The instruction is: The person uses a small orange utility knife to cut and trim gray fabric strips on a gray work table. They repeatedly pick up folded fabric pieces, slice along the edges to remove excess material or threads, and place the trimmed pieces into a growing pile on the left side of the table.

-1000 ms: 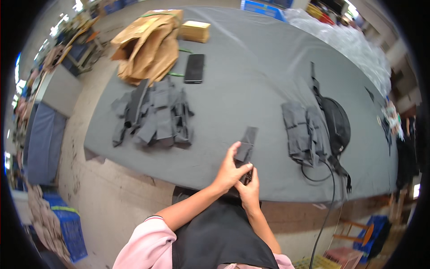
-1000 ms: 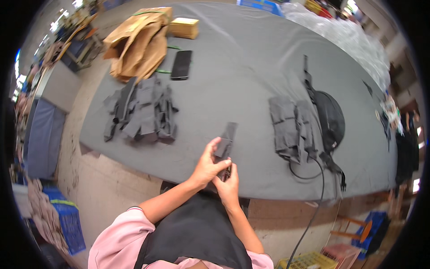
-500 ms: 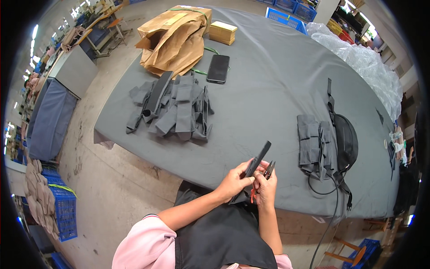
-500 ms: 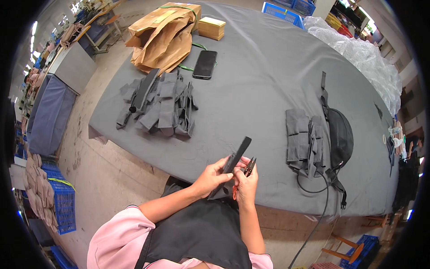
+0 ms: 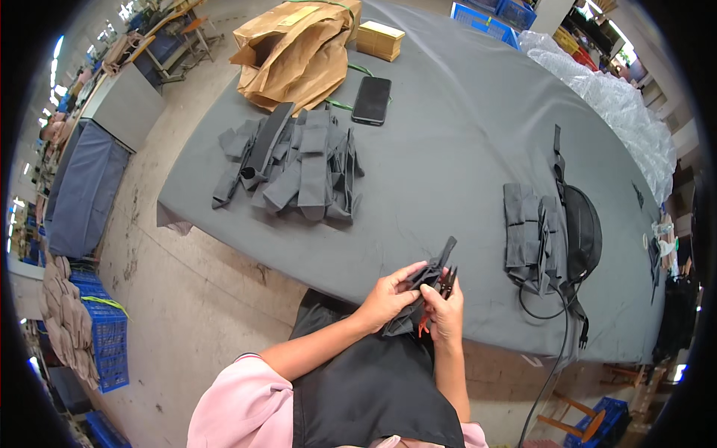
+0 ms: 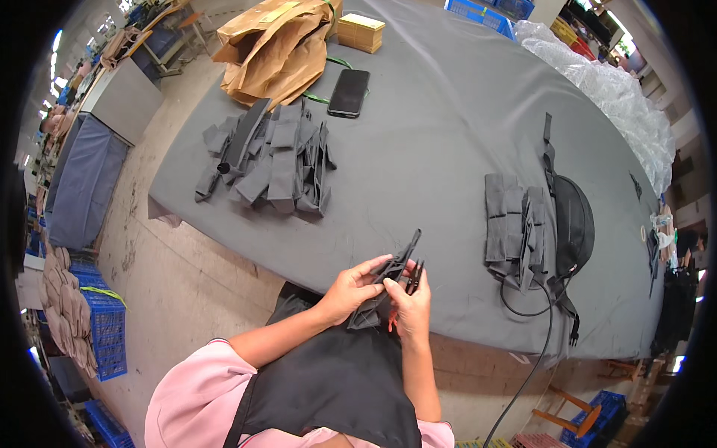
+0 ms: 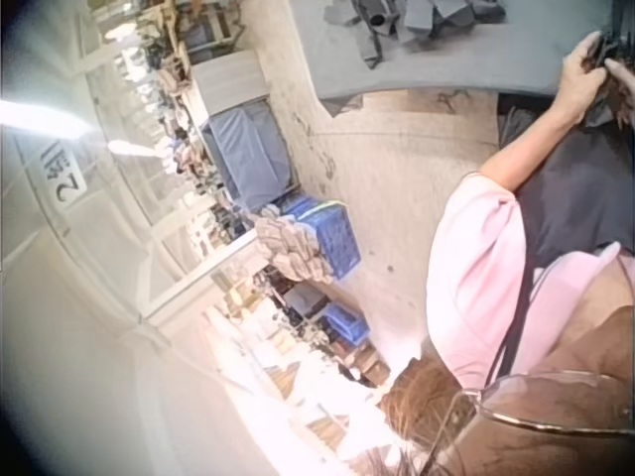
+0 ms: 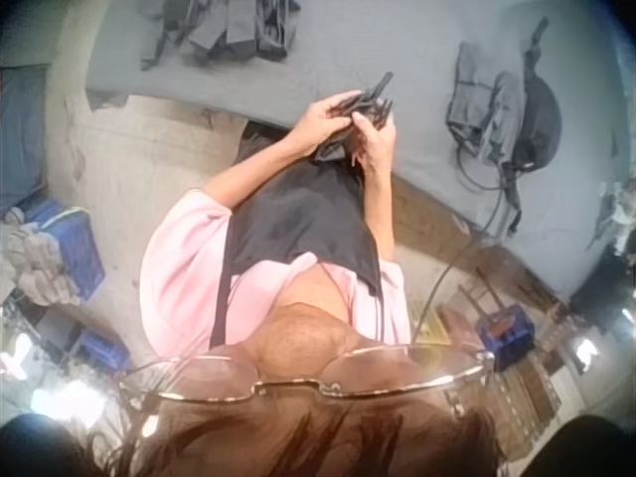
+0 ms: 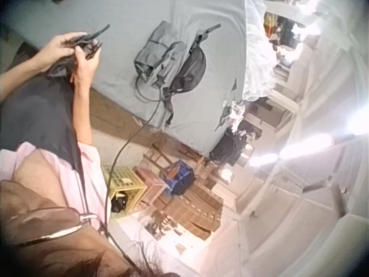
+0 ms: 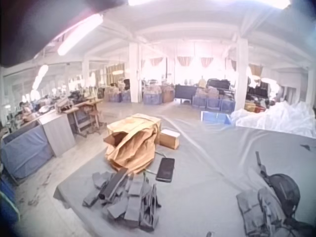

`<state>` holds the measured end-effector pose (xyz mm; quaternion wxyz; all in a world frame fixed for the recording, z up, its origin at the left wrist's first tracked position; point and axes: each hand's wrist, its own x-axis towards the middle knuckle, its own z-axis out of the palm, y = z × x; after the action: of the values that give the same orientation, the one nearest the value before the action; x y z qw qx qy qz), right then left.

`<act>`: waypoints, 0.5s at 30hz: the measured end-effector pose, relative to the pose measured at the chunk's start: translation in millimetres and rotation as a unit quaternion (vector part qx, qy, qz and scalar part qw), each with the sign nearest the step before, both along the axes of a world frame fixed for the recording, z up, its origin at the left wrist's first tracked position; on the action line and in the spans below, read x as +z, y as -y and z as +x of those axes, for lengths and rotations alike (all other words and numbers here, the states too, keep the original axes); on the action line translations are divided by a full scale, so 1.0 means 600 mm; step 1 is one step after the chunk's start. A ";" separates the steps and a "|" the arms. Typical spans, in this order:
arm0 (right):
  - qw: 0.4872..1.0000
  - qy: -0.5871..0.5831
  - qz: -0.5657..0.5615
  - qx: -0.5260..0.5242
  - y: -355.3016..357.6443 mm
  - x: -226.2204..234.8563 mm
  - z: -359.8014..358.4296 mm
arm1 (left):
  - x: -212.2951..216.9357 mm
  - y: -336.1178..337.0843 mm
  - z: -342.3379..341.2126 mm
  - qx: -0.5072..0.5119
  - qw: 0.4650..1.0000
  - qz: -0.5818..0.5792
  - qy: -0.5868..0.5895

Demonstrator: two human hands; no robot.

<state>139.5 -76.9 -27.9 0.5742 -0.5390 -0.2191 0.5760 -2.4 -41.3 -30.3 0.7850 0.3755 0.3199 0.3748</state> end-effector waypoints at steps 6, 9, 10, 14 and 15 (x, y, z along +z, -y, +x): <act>0.881 0.452 0.117 -0.074 -0.043 -0.013 -0.032 | -0.042 -0.004 0.024 0.141 0.864 0.349 -0.334; 0.899 0.421 0.086 -0.080 -0.032 -0.003 -0.014 | -0.026 -0.039 -0.010 0.058 0.851 0.411 -0.321; 0.917 0.394 0.044 -0.053 -0.029 -0.001 -0.006 | -0.007 -0.039 -0.017 0.042 0.855 0.417 -0.305; 0.980 0.183 -0.019 0.075 -0.016 -0.003 0.033 | 0.004 -0.032 -0.043 -0.071 0.921 0.267 -0.274; 0.988 0.105 -0.007 0.111 -0.018 -0.001 0.036 | 0.005 -0.027 -0.044 -0.061 0.957 0.182 -0.218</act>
<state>161.3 -65.9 -28.6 0.4765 -0.5728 -0.3333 0.5777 -28.6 -25.0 -27.6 0.6365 0.6031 0.3858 0.2870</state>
